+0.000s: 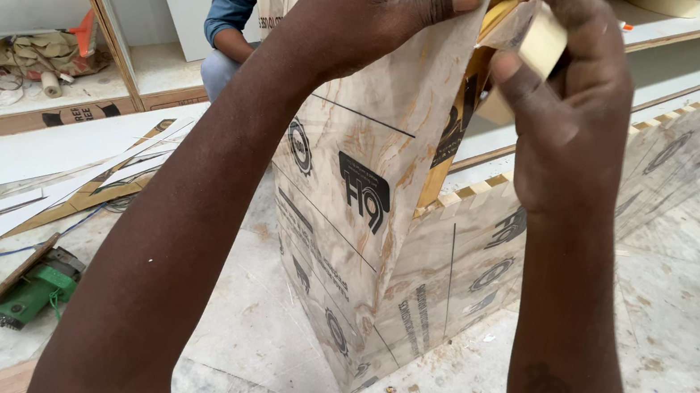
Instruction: The person applies masking tape to the vertical edges of a large furniture unit covered in protective film. They repeatedly tear off strips of tape and press them along the seams to secure the film in place.
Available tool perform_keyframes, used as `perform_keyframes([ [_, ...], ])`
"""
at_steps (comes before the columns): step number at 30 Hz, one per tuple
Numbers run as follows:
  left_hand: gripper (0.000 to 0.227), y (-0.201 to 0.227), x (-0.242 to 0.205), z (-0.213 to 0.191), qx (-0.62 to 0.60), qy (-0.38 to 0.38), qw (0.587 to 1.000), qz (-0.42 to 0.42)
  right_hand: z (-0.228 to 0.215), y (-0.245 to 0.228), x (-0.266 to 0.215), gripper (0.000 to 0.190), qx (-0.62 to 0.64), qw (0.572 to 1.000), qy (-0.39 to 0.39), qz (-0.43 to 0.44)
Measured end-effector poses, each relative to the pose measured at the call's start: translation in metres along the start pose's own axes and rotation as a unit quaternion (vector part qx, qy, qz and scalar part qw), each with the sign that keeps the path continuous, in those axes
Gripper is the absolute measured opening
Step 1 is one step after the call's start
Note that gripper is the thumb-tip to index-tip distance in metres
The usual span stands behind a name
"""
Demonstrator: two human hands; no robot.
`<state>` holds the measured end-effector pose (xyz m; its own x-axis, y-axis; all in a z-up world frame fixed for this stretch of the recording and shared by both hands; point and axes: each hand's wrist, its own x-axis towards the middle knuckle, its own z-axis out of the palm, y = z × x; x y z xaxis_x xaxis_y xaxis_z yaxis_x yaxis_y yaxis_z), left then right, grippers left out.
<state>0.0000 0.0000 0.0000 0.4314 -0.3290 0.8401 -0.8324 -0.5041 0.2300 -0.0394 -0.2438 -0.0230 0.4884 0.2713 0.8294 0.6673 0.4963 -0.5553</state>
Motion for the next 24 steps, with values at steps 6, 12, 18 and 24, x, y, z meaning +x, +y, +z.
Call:
perform_keyframes([
  [6, 0.051, -0.001, 0.000, 0.000, -0.013, 0.007, 0.999, 0.045, 0.011, 0.026, -0.006, 0.050, -0.046, 0.997, -0.002, -0.063],
  [12, 0.054, 0.001, 0.001, -0.001, -0.012, 0.001, 1.000, 0.022, 0.006, 0.038, 0.005, 0.026, 0.001, 0.999, 0.047, -0.026],
  [18, 0.052, 0.003, 0.000, -0.005, -0.018, -0.014, 0.997, 0.074, 0.002, 0.033, 0.008, 0.031, 0.007, 1.000, 0.018, -0.018],
  [24, 0.052, 0.000, 0.002, -0.007, -0.033, -0.026, 0.996, 0.079, 0.006, 0.015, 0.013, 0.040, 0.011, 1.000, -0.023, 0.004],
])
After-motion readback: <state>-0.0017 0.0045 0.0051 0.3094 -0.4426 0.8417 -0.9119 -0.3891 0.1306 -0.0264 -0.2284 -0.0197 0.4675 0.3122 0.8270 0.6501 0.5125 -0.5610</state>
